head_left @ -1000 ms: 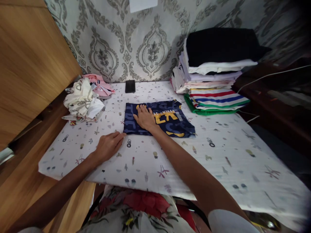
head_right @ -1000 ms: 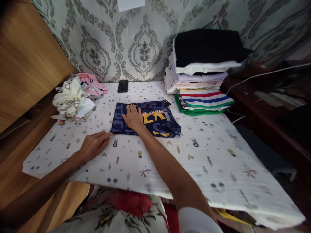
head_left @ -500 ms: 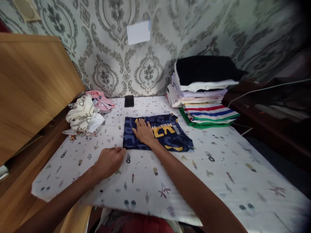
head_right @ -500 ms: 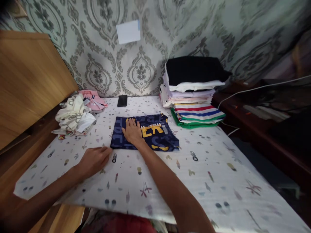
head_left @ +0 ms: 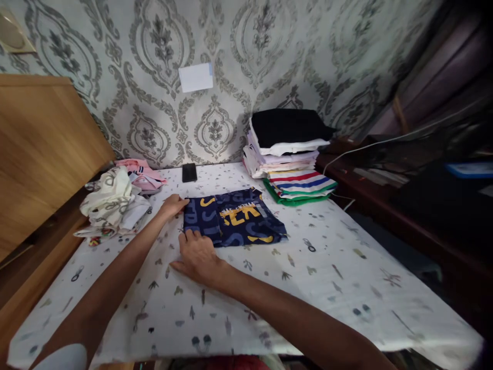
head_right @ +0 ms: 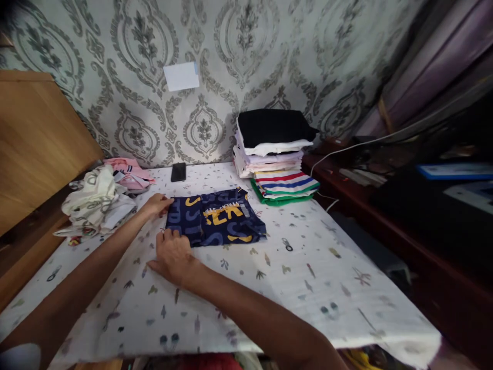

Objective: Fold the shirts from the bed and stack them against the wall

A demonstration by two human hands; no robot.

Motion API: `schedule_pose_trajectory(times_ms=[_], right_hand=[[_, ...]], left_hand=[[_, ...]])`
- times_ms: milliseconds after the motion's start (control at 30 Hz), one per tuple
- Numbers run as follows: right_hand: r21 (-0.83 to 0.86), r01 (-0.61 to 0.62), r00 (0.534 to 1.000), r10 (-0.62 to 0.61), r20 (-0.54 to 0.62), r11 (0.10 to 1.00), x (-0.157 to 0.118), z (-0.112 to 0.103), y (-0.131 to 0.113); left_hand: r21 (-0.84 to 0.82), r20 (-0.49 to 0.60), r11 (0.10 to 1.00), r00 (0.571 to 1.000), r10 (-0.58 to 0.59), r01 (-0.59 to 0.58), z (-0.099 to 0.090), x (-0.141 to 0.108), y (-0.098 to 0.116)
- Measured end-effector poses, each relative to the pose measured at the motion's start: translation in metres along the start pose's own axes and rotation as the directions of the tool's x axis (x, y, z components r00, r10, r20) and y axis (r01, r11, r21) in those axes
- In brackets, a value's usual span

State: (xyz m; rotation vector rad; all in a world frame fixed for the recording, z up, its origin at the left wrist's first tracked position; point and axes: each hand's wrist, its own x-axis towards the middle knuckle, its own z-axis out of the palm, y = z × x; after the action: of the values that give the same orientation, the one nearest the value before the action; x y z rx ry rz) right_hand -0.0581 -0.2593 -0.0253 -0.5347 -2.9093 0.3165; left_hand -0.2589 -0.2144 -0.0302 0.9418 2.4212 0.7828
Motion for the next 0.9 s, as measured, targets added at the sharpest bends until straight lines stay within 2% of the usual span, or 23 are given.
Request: schedule_pose_trajectory(times_ms=[100,200,400,500,667,800,900], right_hand=[[-0.030,-0.068,0.997,0.068,0.026,0.997,-0.001,0.006,-0.003],[-0.050,-0.075,0.996,0.078,0.052,0.996,0.004,0.006,0.001],[0.048,-0.169,0.980,0.163,0.115,0.984,0.002,-0.010,0.000],[0.125,-0.160,0.985,0.149,0.089,0.979,-0.001,-0.017,-0.007],[0.298,-0.079,0.996,0.087,-0.014,0.951,0.003,-0.018,-0.026],[0.534,-0.037,0.985,0.120,-0.123,0.845,0.006,-0.017,-0.032],[0.754,-0.021,0.965,0.211,-0.157,0.656,0.003,-0.018,-0.024]], left_hand=[[0.013,-0.007,0.999,0.999,-0.033,0.033,0.007,0.010,0.003],[-0.008,-0.008,0.999,0.999,-0.042,0.042,0.010,0.017,0.002],[-0.125,0.012,0.992,1.000,-0.020,0.021,0.007,0.017,-0.002],[-0.197,-0.006,0.980,1.000,-0.006,0.005,-0.006,0.010,-0.009],[-0.267,-0.044,0.964,0.999,0.004,-0.016,-0.044,-0.006,-0.025],[-0.291,-0.104,0.956,0.995,0.007,-0.037,-0.066,-0.014,-0.022],[-0.315,-0.157,0.947,0.987,0.011,-0.061,-0.066,-0.015,-0.003]])
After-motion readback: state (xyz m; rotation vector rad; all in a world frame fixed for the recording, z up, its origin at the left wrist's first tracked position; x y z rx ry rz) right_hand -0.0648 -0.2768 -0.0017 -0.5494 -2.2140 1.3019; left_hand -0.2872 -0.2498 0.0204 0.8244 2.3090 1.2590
